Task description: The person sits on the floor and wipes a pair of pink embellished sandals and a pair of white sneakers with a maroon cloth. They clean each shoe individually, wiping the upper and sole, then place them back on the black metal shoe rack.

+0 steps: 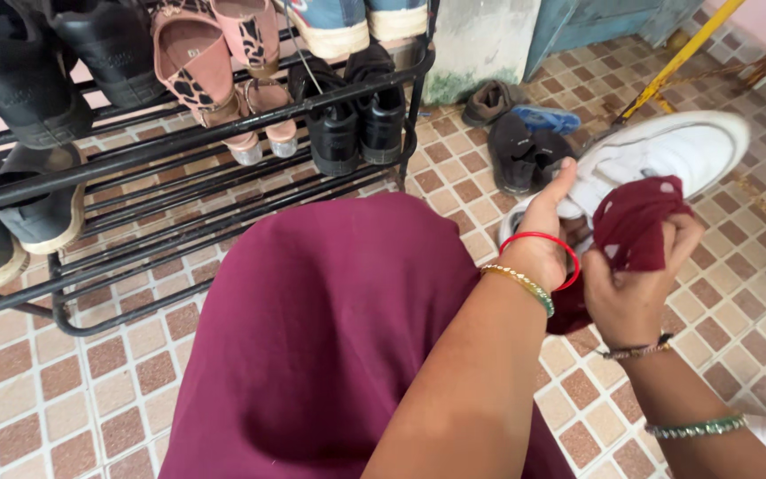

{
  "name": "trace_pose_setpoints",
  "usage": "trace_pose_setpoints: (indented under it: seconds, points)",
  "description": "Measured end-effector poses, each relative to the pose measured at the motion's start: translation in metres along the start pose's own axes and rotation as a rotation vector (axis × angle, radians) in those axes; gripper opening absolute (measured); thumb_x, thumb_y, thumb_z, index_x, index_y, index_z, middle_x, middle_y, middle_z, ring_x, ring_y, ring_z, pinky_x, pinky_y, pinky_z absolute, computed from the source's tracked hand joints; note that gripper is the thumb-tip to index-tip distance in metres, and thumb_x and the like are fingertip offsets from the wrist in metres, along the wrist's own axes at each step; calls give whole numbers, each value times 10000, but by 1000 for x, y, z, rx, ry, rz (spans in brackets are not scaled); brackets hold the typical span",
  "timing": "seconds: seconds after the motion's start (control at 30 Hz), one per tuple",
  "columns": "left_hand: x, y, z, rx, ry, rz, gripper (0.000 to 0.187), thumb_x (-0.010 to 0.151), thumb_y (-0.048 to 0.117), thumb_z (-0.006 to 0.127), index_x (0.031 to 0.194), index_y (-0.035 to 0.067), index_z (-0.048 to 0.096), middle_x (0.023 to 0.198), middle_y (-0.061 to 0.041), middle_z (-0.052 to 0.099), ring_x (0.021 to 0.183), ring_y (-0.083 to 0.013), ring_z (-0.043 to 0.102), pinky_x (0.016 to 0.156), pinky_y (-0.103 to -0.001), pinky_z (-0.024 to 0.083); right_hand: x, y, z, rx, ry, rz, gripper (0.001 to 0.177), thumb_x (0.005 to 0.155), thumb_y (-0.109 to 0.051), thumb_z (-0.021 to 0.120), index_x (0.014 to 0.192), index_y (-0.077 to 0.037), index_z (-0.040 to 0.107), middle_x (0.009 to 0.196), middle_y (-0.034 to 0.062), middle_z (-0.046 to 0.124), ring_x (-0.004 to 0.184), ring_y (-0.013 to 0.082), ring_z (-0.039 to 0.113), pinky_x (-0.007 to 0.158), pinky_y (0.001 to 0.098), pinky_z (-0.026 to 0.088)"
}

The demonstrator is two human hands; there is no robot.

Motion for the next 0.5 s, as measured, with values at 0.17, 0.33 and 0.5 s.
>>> trace_pose_setpoints:
  seconds: [0.17,0.33,0.5]
  points:
    - [-18,7,7,-49,-94,-8,537,846,576,755,1205,183,683,1092,-91,717,935,-235,679,835,-375,546,5,-22,-13,36,-4,-63,417,886,-29,758,1245,7,549,1281,238,429,1255,391,462,1079,463,406]
    - [-8,6,9,-27,-9,238,561,833,402,821,1234,38,675,1189,-101,730,1060,-226,703,912,-380,545,36,-9,-38,33,24,21,196,1080,-103,729,1237,-16,650,1191,133,640,1104,287,600,1014,430,471]
    - [-2,-23,-1,763,130,341,565,869,311,824,1130,-175,699,1156,-205,737,1059,-257,695,941,-353,523,95,3,-69,347,337,7,407,1165,-266,617,1378,46,465,1349,118,556,1227,235,532,1104,447,435]
Point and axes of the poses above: each hand's wrist, its own x-axis towards the middle knuckle, its own z-axis out of the palm, y = z × x, the point moved 2 cm from there along x, towards the middle knuckle
